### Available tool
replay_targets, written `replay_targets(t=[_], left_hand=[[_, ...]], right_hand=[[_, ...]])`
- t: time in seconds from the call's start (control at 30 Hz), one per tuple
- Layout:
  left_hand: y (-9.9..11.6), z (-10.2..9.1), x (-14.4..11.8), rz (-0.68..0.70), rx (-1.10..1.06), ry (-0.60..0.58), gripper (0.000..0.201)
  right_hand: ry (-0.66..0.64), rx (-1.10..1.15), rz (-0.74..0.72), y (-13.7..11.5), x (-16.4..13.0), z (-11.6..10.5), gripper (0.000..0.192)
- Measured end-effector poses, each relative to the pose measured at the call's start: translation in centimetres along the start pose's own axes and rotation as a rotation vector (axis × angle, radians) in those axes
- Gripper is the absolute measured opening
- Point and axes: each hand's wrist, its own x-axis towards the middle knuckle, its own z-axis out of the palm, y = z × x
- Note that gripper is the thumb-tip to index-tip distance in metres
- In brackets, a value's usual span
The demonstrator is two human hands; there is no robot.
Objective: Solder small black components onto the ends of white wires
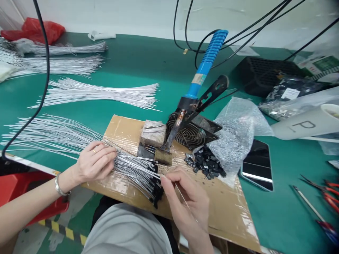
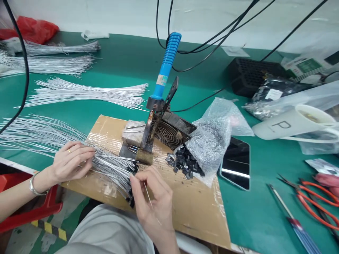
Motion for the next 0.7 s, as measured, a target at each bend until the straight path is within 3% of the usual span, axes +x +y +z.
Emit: replay_targets(t=[0.1, 0.17, 0.27, 0.4, 0.53, 0.6, 0.7], left_hand=[[2.1, -0.8, 2.1, -0.278, -0.343, -0.084, 0.029], [3.9, -1.2, 3.8, -0.379, -0.575, -0.187, 0.027], [6.0, -1.1, 5.9, -0.493, -0.757, -0.346, 0.026], [7.5, 0.2, 6.8, -0.716, -0.902, -0.477, 0.015], [7.9, 1.2, 6.7, -0.971, -1.01, -0.456, 0.021], [7.9, 1.3, 6.8, -1.041, -1.045, -0.42, 0.022], [7.7, 1.4, 6.9, -1.109, -1.08, -0.376, 0.024]], right_hand=[[-0.087, -0.016, -0.117, 0.4, 0.1, 0.0, 0.021], [-0.122, -0.019, -0.15, 0.6, 0.0, 0.1, 0.021], [-0.126, -0.03, -0.14, 0.7, -0.2, 0.2, 0.02], [-0.109, -0.016, -0.08, 0.7, -0.7, 0.1, 0.02], [-0.053, 0.066, 0.051, 1.2, -1.0, 0.2, 0.03], [0.011, 0.208, 0.172, 1.5, -1.1, 0.1, 0.045], [0.214, 0.452, 0.325, 2.2, -1.2, 0.0, 0.058]])
